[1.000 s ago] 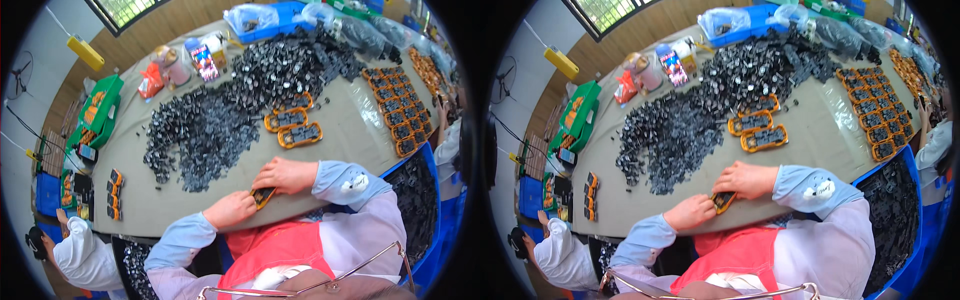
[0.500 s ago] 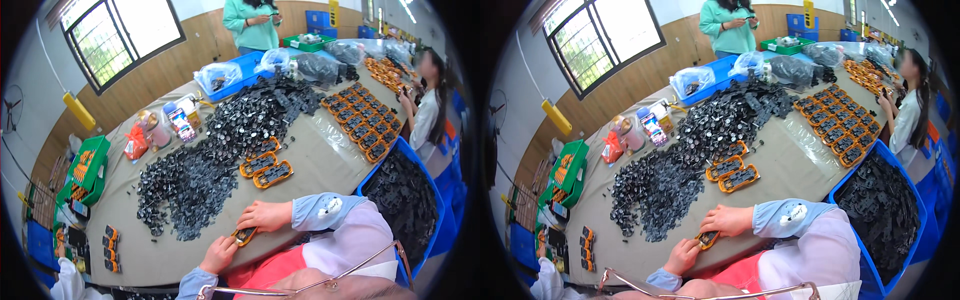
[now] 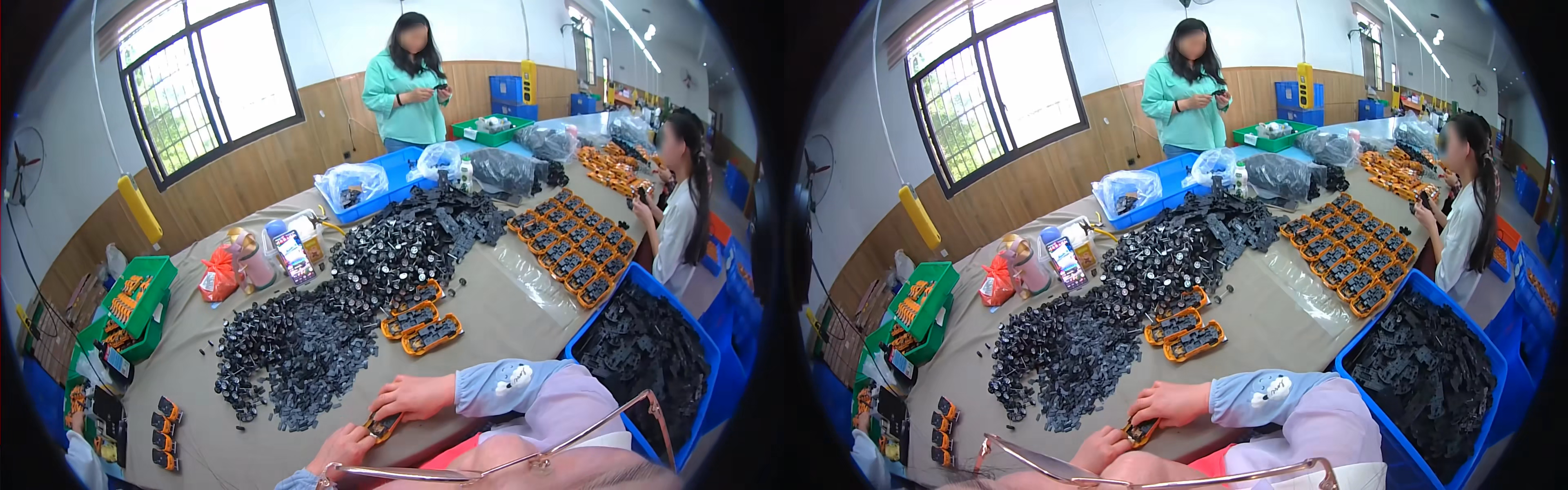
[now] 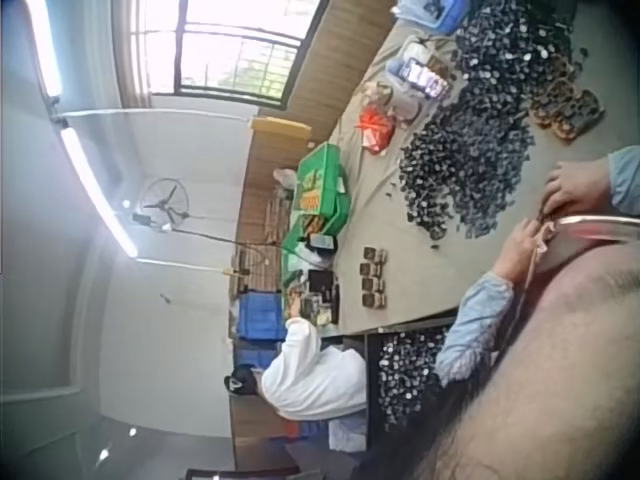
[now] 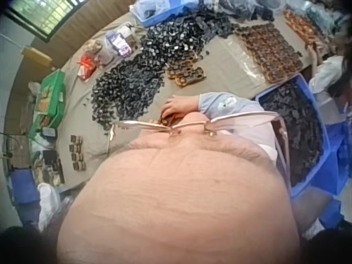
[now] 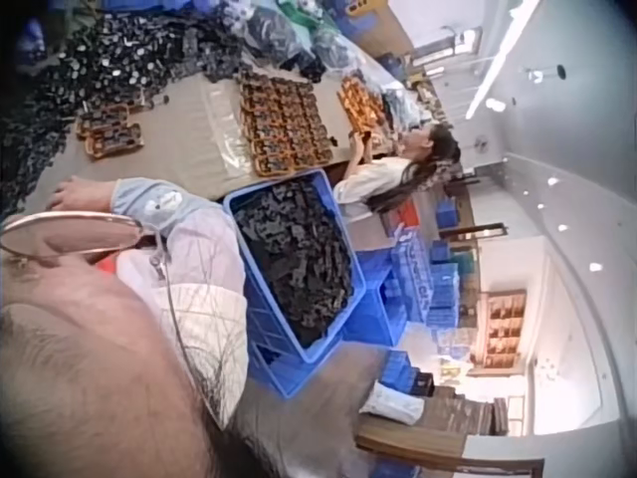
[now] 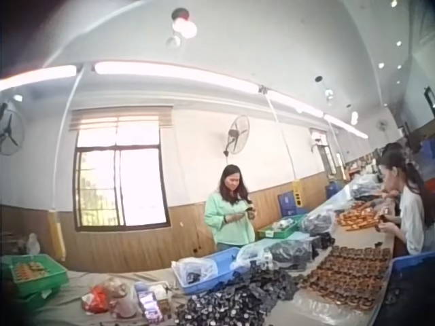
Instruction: The person assembles toy cars by inserting wheel axles into car bodies, pressing bottom chassis plates into place by hand, and setting the assembled cars aside.
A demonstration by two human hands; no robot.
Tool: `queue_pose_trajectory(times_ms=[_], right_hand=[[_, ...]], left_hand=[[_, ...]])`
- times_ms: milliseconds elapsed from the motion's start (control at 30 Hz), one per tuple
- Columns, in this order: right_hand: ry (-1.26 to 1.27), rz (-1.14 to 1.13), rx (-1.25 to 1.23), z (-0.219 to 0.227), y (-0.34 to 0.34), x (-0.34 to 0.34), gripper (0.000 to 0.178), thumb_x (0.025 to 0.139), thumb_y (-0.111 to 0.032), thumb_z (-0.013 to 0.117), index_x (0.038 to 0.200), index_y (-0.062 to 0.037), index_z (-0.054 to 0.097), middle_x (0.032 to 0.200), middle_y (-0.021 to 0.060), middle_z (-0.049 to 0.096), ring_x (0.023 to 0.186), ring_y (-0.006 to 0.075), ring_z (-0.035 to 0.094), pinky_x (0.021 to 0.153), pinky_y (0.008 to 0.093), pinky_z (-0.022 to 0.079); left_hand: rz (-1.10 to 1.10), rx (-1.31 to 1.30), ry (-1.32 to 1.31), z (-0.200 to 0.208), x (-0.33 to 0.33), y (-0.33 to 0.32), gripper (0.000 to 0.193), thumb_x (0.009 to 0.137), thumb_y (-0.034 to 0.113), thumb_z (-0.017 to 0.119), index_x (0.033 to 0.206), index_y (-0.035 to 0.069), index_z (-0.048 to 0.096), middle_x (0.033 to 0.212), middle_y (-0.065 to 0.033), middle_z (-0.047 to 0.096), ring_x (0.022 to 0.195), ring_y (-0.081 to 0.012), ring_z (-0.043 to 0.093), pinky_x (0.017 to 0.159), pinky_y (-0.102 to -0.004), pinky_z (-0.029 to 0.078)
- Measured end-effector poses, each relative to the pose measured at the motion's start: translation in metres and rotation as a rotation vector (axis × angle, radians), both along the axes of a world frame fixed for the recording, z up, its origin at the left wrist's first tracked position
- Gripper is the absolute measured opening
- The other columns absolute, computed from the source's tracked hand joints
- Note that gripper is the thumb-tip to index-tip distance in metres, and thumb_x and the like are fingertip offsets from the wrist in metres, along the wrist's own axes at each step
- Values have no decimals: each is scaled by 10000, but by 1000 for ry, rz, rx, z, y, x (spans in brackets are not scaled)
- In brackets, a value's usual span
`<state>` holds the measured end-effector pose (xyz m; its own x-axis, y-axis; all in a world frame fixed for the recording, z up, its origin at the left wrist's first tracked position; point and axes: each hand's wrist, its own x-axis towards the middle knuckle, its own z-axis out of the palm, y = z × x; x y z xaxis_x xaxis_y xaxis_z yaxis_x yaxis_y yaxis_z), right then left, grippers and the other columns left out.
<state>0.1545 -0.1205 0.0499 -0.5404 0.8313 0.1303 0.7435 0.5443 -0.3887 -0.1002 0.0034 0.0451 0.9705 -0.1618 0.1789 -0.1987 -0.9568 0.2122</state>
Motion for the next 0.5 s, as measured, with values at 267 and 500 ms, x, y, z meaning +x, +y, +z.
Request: queue_pose_trajectory(times_ms=[267, 500], right_hand=[[6, -50, 2, -1, 0, -3, 572, 810, -153, 738, 1359, -163, 575, 1426, 39, 524, 1291, 262, 485, 931, 453, 426], [39, -103, 330, -4, -22, 3, 543, 865, -202, 719, 1379, -153, 552, 1455, 83, 503, 1292, 294, 488, 1040, 492, 399]], left_hand=[[83, -110, 38, -11, -8, 3, 354, 792, 145, 649, 1137, 69, 664, 1126, -116, 627, 1064, -301, 597, 902, -361, 508], [132, -272, -94, -43, -21, 11, 339, 841, 136, 651, 1171, 57, 650, 1189, -150, 620, 1127, -325, 599, 943, -383, 507]])
